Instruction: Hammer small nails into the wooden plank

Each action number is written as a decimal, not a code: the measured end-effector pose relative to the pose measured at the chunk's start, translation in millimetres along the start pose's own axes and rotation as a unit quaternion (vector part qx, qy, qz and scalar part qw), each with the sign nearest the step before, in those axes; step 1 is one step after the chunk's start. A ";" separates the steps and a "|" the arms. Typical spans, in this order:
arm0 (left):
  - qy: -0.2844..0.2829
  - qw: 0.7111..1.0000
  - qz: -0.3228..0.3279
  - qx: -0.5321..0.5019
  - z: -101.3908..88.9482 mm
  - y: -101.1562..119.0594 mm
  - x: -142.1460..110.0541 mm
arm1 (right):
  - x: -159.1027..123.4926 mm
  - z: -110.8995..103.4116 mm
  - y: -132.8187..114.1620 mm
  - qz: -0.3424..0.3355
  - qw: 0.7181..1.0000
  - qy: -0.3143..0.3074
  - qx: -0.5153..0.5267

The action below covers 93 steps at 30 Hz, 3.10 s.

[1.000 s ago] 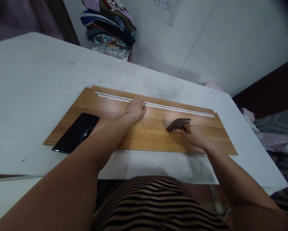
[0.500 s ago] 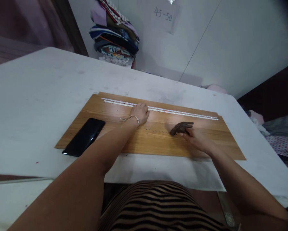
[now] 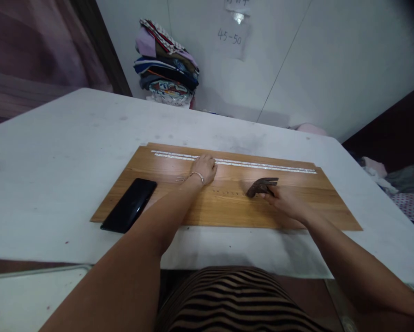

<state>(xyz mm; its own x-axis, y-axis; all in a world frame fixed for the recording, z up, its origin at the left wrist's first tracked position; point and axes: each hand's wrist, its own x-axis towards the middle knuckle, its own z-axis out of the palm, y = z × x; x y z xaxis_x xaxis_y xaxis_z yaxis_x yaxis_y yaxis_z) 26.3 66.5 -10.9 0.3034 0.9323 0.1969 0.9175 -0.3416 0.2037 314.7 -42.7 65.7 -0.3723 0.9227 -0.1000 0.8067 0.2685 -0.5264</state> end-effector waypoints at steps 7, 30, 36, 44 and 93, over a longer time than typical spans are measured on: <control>-0.003 1.000 0.000 -0.003 -2.5 1.9 0.5 | -2.6 2.4 -1.9 0.026 1.000 0.004 -0.003; -0.018 1.000 -0.012 0.016 -3.0 2.8 1.0 | -4.8 3.6 -4.5 0.077 0.997 0.017 0.019; -0.021 1.000 -0.008 0.021 -3.5 3.3 2.1 | -6.0 1.7 -5.4 0.061 0.997 0.022 0.033; -0.024 0.999 -0.011 0.025 -5.6 3.8 2.3 | -4.1 5.7 -2.2 0.080 0.995 0.021 0.048; -0.019 1.000 -0.015 0.016 -3.3 2.7 4.2 | -5.9 4.6 -1.5 0.111 0.993 0.025 0.024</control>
<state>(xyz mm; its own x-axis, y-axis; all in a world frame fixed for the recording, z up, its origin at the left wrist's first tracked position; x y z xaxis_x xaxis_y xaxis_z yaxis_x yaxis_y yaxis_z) 29.2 69.1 -6.3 0.2841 0.9464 0.1538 0.9340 -0.3094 0.1789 313.6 -49.8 63.2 -0.1637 0.9705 -0.1769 0.8427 0.0444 -0.5365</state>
